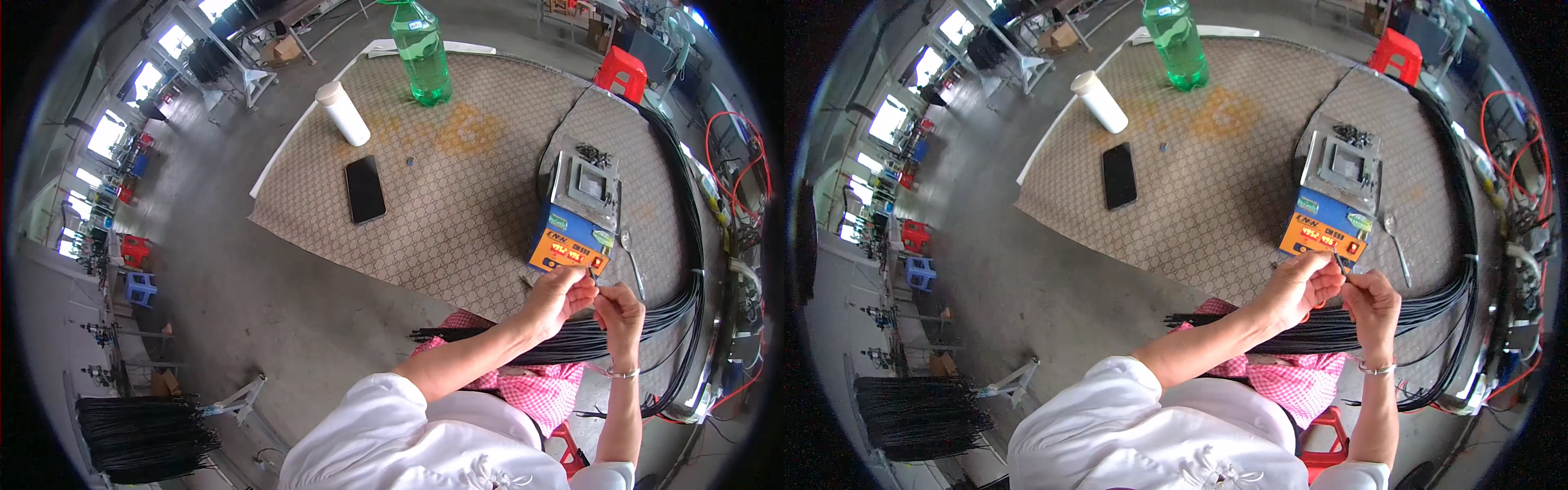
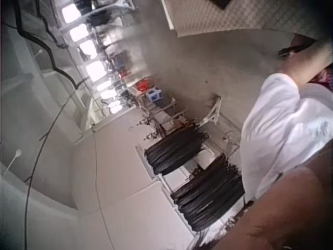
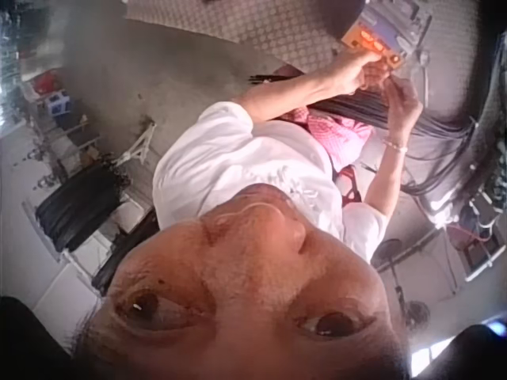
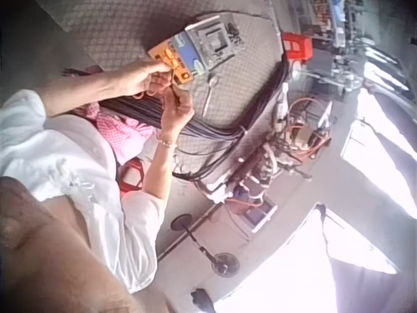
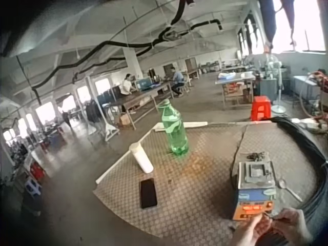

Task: Manually assembling and testing electrical wire harnesses at an industrial workbench.

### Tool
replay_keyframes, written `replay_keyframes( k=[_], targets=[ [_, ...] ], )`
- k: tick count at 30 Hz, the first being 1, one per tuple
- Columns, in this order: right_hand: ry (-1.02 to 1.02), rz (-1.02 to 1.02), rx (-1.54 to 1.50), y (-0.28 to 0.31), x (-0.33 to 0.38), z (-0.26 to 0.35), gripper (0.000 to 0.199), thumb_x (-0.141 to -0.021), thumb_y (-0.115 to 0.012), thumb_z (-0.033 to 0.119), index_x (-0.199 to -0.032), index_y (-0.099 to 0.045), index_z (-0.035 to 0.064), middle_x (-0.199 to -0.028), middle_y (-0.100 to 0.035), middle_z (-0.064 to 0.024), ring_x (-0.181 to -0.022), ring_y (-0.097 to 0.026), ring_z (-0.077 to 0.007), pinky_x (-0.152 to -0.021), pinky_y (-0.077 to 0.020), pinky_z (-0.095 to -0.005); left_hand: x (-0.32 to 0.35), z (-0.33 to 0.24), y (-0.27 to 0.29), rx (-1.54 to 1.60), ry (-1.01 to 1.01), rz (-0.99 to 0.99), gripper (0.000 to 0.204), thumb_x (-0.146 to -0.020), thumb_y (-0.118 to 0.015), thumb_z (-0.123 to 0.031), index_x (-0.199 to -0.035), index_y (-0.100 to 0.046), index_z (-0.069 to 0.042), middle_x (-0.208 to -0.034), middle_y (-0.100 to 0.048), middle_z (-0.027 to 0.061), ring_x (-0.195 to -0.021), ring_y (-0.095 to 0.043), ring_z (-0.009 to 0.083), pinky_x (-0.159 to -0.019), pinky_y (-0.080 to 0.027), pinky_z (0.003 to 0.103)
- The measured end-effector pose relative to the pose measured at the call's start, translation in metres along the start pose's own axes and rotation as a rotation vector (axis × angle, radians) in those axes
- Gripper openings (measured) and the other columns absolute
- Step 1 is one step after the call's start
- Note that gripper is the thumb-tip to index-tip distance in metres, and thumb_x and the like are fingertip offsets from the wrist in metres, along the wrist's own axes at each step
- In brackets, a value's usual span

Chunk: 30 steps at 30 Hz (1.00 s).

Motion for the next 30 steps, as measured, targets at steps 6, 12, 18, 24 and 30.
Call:
replay_keyframes(
  k=[6,12,18,24,30],
  targets=[
    [-0.001,-0.002,0.112,-0.001,-0.012,0.007,0.004,-0.076,-0.06,-0.002,-0.08,-0.059,-0.0011,-0.062,-0.049,0.001,-0.05,-0.047,-0.0041,-0.042,-0.0352,-0.0176,-0.006,-0.007,0.0,0.014,0.009,0.027,0.015,-0.083,-0.057,-0.021,-0.087,-0.056,-0.007,-0.078,-0.06,0.004,-0.073,-0.06,0.0137,-0.066,-0.05,0.027],
    [-0.071,-0.056,0.149,0.012,-0.044,0.016,0.009,-0.076,-0.061,0.006,-0.08,-0.062,-0.0014,-0.056,-0.053,-0.0002,-0.047,-0.045,-0.0038,-0.042,-0.0336,-0.0184,0.002,-0.019,0.007,0.009,-0.015,0.042,0.014,-0.085,-0.054,-0.019,-0.089,-0.058,-0.007,-0.079,-0.062,0.0048,-0.073,-0.061,0.0154,-0.069,-0.05,0.029],
    [-0.031,-0.161,0.268,0.038,-0.099,0.01,0.015,-0.076,-0.062,0.009,-0.084,-0.063,-0.0034,-0.059,-0.056,-0.0013,-0.048,-0.05,-0.0053,-0.043,-0.0382,-0.0185,0.005,-0.009,0.027,-0.014,0.07,-0.015,0.013,-0.085,-0.055,-0.019,-0.089,-0.057,-0.007,-0.077,-0.06,0.0028,-0.072,-0.06,0.0145,-0.068,-0.049,0.028],
    [-0.048,-0.157,0.581,0.038,-0.134,0.005,0.014,-0.072,-0.064,0.012,-0.08,-0.065,-0.0005,-0.063,-0.063,-0.008,-0.051,-0.059,-0.0105,-0.049,-0.0452,-0.0228,0.009,-0.007,0.044,-0.029,0.113,-0.048,0.012,-0.086,-0.053,-0.015,-0.092,-0.057,-0.006,-0.076,-0.059,0.0023,-0.069,-0.058,0.0134,-0.065,-0.047,0.027],
    [-0.069,-0.116,0.681,0.031,-0.145,0.002,0.015,-0.071,-0.064,0.013,-0.08,-0.066,0.001,-0.062,-0.062,-0.0083,-0.051,-0.059,-0.0117,-0.051,-0.0461,-0.0247,0.011,-0.003,0.054,-0.03,0.132,-0.06,0.011,-0.087,-0.051,-0.012,-0.094,-0.055,-0.005,-0.075,-0.057,0.0009,-0.067,-0.056,0.0114,-0.064,-0.046,0.027]
  ],
)
Point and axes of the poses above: each hand's wrist, its own x-axis away from the middle knuckle, its own y-axis out of the back of the hand, z = x × y, the point moved 10 cm from there along -x, towards the middle knuckle
